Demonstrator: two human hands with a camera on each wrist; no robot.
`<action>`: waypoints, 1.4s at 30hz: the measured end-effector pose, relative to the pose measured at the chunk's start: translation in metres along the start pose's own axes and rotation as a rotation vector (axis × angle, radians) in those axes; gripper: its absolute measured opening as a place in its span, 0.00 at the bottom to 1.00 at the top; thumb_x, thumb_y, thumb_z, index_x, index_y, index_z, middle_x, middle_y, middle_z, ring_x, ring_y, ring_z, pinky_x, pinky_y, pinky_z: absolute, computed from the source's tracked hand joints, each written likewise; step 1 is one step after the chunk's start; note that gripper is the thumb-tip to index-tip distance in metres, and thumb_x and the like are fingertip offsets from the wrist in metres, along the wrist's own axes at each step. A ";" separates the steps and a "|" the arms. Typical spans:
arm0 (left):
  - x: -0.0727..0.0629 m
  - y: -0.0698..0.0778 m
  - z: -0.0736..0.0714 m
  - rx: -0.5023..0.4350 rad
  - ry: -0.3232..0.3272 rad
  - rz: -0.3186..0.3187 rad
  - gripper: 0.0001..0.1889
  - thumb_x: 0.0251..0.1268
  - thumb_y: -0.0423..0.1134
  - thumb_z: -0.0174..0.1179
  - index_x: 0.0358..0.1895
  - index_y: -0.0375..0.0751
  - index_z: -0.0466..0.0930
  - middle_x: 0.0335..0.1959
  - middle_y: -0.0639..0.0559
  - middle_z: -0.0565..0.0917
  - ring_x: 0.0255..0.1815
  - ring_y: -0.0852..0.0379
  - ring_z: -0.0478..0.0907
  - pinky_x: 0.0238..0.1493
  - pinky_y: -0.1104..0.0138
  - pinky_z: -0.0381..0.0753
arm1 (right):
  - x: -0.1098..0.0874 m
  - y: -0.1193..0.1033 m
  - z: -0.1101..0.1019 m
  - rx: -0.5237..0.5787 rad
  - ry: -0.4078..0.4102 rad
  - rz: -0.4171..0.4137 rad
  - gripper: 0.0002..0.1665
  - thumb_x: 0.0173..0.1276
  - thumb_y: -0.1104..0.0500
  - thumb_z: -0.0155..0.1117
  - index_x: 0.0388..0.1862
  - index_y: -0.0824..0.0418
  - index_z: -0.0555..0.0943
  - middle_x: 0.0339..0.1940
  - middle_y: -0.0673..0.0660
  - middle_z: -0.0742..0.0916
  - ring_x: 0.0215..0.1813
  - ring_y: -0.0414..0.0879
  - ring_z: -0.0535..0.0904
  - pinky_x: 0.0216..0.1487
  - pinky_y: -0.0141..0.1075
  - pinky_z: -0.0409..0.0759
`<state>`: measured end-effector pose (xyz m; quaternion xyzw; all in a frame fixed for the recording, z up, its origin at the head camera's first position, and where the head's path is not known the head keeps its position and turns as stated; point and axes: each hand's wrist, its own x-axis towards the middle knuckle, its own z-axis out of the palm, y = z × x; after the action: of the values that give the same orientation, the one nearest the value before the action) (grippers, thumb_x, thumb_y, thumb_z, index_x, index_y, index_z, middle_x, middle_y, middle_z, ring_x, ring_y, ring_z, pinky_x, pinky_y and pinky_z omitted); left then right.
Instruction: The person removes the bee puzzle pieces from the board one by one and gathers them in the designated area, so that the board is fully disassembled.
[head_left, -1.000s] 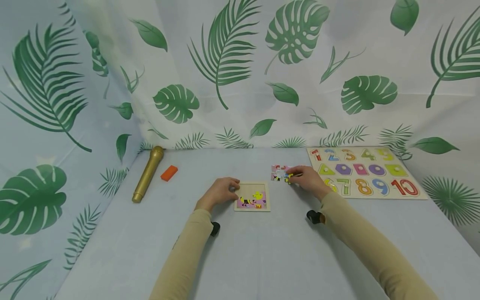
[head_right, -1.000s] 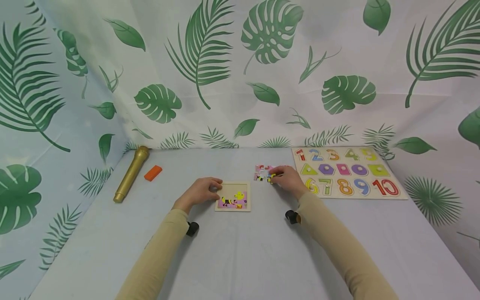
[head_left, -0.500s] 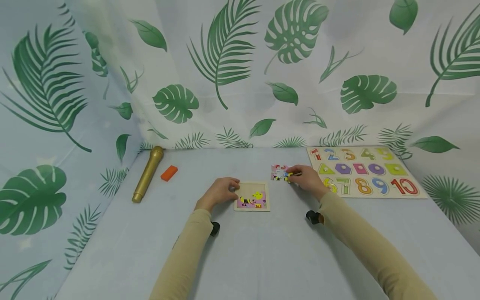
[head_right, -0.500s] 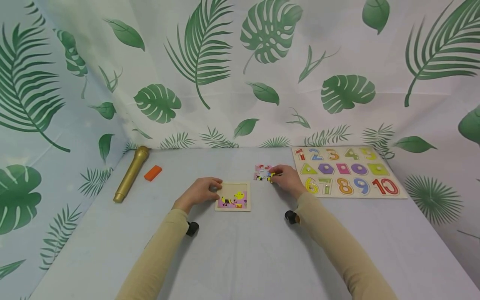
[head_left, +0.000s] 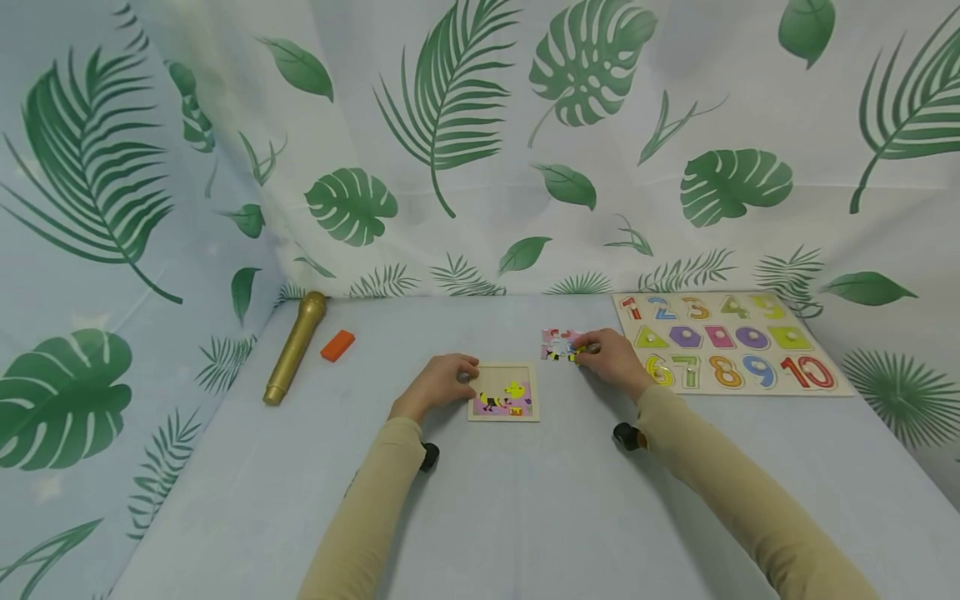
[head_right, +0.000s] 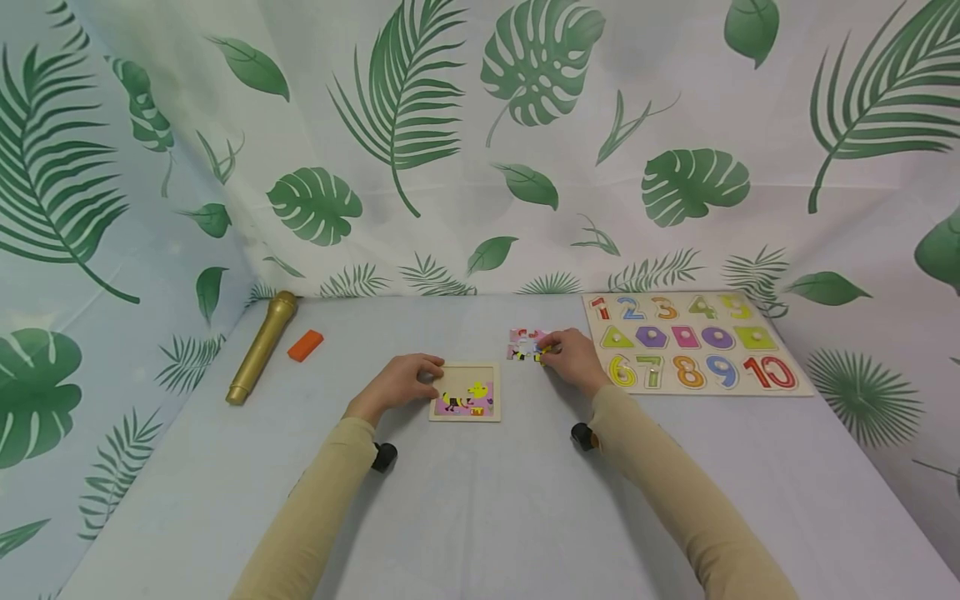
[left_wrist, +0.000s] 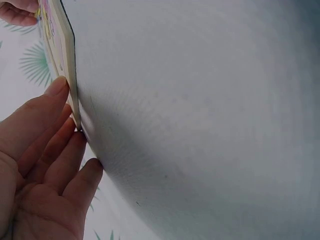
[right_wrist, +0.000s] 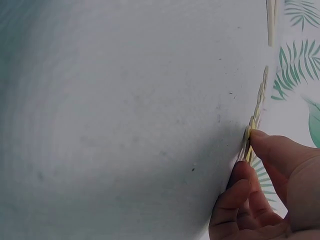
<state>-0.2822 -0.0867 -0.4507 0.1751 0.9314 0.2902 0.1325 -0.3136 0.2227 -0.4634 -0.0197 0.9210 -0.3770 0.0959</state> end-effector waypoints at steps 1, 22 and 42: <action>0.000 0.000 0.000 -0.001 0.001 -0.001 0.20 0.60 0.32 0.68 0.56 0.33 0.81 0.66 0.47 0.75 0.71 0.48 0.65 0.72 0.58 0.62 | 0.000 0.000 0.000 -0.003 0.000 -0.004 0.15 0.70 0.59 0.62 0.53 0.62 0.82 0.57 0.63 0.75 0.54 0.57 0.70 0.55 0.47 0.74; -0.002 0.001 -0.001 -0.018 0.006 -0.013 0.20 0.60 0.33 0.68 0.56 0.34 0.81 0.66 0.48 0.75 0.71 0.48 0.65 0.72 0.58 0.62 | -0.014 -0.029 0.019 -0.029 -0.042 -0.096 0.17 0.71 0.55 0.62 0.54 0.61 0.81 0.52 0.60 0.82 0.51 0.54 0.76 0.45 0.39 0.79; 0.002 -0.001 -0.001 -0.023 -0.005 -0.030 0.20 0.60 0.33 0.68 0.56 0.34 0.81 0.67 0.49 0.74 0.72 0.49 0.65 0.72 0.58 0.61 | -0.028 -0.063 0.064 -0.103 -0.173 -0.178 0.17 0.63 0.57 0.72 0.49 0.61 0.84 0.38 0.53 0.81 0.42 0.48 0.73 0.41 0.37 0.75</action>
<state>-0.2840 -0.0871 -0.4507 0.1603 0.9303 0.2983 0.1413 -0.2760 0.1367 -0.4596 -0.1387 0.9220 -0.3332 0.1401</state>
